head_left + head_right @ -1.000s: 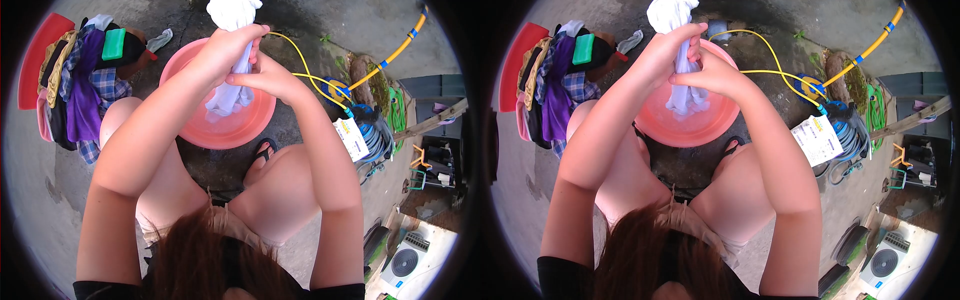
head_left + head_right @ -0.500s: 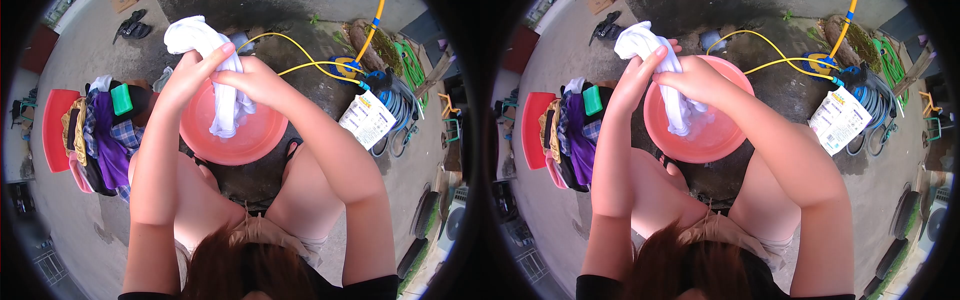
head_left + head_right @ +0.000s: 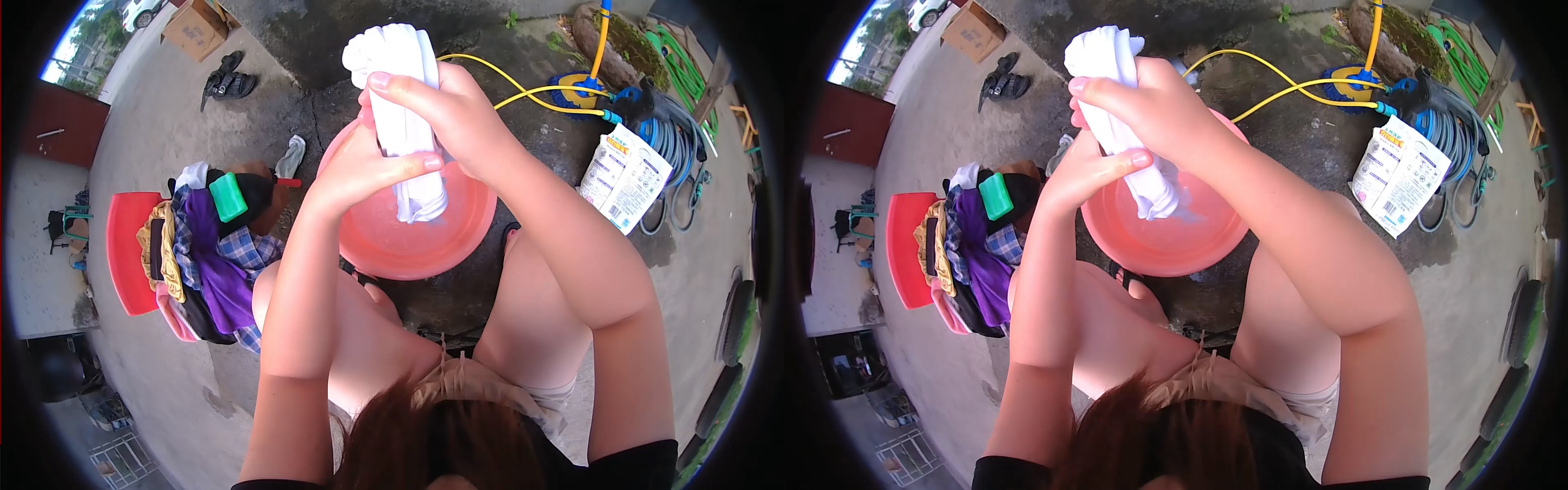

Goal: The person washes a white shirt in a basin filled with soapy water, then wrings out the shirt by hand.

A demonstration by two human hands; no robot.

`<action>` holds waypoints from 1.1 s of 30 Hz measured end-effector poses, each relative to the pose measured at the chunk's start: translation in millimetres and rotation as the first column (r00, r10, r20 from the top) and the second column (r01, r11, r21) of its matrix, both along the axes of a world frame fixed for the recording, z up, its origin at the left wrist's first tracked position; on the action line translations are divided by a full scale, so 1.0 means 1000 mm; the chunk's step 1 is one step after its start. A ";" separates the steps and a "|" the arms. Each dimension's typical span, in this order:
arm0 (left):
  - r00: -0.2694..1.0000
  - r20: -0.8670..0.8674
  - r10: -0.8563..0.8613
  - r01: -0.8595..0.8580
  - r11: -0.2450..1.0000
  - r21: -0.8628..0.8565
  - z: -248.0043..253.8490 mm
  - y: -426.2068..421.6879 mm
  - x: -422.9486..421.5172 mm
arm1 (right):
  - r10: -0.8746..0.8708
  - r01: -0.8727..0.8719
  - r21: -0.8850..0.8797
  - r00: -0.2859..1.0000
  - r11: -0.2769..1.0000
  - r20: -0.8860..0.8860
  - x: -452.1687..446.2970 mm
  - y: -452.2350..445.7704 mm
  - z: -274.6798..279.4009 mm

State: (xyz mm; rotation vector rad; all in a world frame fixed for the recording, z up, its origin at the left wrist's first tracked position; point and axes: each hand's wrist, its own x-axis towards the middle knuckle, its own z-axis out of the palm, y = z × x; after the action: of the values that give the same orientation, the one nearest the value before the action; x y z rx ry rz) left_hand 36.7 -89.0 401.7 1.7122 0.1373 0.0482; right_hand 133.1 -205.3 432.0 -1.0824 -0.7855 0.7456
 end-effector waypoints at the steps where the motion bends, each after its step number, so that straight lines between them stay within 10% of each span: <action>1: 0.999 -0.005 -0.034 0.034 0.999 0.026 -0.001 -0.003 0.004 | 0.008 -0.008 0.031 1.000 0.999 -0.001 0.003 0.000 0.000; 9: 0.998 -0.021 0.058 -0.060 0.995 -0.084 -0.014 -0.024 0.009 | 0.131 -0.134 -0.014 0.981 0.991 -0.144 0.011 0.003 -0.005; 21: 0.959 0.069 0.275 -0.283 0.938 0.198 -0.019 -0.044 0.017 | 0.008 -0.037 -0.141 0.979 0.989 -0.203 0.008 0.005 -0.006; 33: 0.984 -0.052 0.171 -0.146 0.937 0.317 -0.017 -0.041 0.017 | -0.043 -0.004 -0.155 0.954 0.988 -0.297 0.013 0.006 -0.018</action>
State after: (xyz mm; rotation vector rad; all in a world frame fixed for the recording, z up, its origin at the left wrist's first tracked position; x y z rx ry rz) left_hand 54.0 -130.3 384.5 2.0172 0.3426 0.1281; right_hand 146.3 -199.0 413.6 -1.0805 -0.4628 0.9409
